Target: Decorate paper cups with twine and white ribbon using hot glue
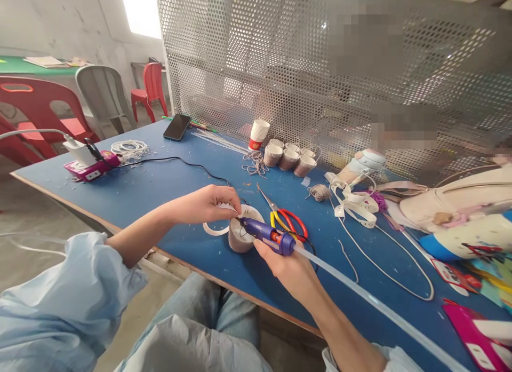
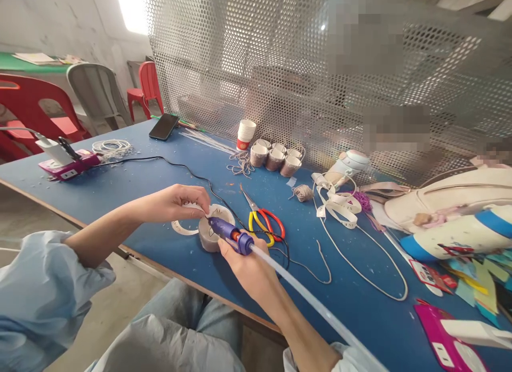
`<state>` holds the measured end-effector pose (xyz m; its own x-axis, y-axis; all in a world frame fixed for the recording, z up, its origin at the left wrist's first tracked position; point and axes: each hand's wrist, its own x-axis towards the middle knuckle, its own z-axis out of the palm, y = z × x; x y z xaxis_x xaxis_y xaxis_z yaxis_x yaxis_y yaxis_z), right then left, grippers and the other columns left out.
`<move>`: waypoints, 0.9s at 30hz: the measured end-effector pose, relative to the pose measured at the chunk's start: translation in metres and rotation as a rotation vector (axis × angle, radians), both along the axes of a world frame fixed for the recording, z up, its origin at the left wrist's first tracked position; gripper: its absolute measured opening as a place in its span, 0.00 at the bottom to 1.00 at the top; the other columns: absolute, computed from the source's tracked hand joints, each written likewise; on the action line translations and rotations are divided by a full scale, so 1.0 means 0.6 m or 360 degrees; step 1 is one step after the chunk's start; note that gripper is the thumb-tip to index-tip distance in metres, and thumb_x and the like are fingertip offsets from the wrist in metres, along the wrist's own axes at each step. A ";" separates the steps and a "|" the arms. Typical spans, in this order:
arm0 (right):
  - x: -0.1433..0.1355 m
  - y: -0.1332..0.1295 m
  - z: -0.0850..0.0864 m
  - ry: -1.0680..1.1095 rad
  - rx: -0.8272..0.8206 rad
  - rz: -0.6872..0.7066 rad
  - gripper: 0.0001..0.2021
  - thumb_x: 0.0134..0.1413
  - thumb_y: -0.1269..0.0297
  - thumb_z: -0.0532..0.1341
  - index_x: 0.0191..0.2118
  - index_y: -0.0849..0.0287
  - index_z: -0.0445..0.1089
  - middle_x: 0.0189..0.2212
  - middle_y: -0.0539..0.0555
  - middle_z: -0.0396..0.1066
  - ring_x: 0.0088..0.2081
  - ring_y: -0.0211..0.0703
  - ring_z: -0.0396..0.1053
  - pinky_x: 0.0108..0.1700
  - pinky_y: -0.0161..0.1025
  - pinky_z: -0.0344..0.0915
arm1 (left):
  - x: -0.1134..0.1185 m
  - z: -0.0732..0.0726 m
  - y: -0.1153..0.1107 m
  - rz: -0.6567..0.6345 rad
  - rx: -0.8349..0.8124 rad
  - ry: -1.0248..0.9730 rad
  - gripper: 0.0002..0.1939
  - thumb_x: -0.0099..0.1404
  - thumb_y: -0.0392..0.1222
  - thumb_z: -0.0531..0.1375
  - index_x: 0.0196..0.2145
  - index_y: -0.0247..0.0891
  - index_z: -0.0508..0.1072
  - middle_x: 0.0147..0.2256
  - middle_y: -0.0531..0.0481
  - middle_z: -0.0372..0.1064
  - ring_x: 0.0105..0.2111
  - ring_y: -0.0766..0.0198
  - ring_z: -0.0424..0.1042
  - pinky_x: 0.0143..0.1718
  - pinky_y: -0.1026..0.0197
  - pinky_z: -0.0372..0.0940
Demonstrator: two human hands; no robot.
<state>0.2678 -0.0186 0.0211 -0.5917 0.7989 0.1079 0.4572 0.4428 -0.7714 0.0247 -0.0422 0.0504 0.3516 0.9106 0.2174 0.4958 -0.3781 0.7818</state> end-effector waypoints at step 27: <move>0.014 0.023 0.003 0.0669 -0.1436 0.0159 0.14 0.50 0.54 0.64 0.28 0.59 0.63 0.15 0.42 0.61 0.11 0.26 0.50 0.13 0.26 0.45 | 0.002 -0.013 -0.006 0.0122 0.0042 0.0045 0.06 0.66 0.41 0.59 0.35 0.37 0.75 0.38 0.47 0.72 0.40 0.63 0.71 0.43 0.62 0.65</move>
